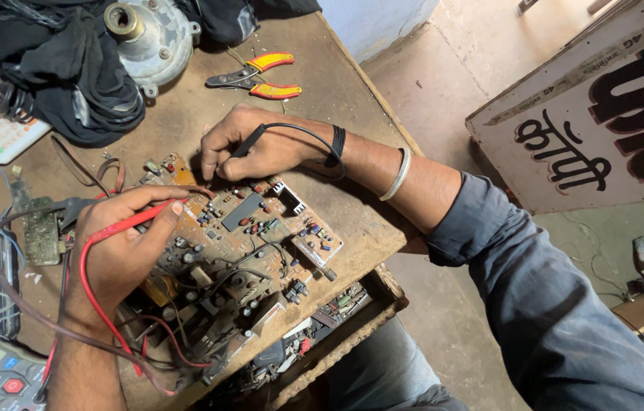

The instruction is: The person uses a multimeter to test various points on a circuit board. They repeatedly touch the red and black probes to different components and solder points while the multimeter display is visible on the table.

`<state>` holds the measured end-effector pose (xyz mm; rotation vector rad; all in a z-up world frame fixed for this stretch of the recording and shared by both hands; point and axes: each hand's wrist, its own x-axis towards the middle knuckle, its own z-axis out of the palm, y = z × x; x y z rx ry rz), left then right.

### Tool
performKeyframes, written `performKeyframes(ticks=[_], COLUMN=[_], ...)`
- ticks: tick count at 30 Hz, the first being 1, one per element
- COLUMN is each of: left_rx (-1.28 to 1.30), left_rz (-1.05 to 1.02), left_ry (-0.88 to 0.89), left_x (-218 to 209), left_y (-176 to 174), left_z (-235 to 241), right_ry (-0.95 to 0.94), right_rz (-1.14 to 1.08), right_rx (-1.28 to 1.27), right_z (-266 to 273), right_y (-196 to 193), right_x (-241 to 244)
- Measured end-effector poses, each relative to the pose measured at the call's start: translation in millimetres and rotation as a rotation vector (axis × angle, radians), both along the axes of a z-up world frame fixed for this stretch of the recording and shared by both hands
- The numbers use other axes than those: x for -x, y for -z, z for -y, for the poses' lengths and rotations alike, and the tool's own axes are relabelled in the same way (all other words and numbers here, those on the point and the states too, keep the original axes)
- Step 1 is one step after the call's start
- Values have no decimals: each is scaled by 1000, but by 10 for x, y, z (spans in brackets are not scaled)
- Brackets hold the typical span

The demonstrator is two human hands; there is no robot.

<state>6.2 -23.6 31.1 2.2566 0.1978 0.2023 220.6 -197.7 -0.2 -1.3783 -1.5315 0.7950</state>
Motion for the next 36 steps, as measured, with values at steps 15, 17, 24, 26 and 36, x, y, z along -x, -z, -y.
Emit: performKeyframes(ticks=[15, 17, 24, 26, 36], left_rx=[-29, -37, 23, -5, -49], left_rz=[14, 15, 23, 63, 247], left_ry=[21, 24, 49, 108, 112], left_x=[-4, -9, 9, 19, 79], left_y=[18, 5, -35, -23, 284], left_z=[-18, -13, -19, -62, -206], right_ry=[4, 12, 22, 22, -13], right_rz=[-4, -2, -80, -107, 124], right_rx=[11, 24, 116, 159, 35], right_z=[-7, -5, 27, 40, -10], right_y=[38, 1, -119, -129, -74], right_x=[-12, -5, 28, 34, 16])
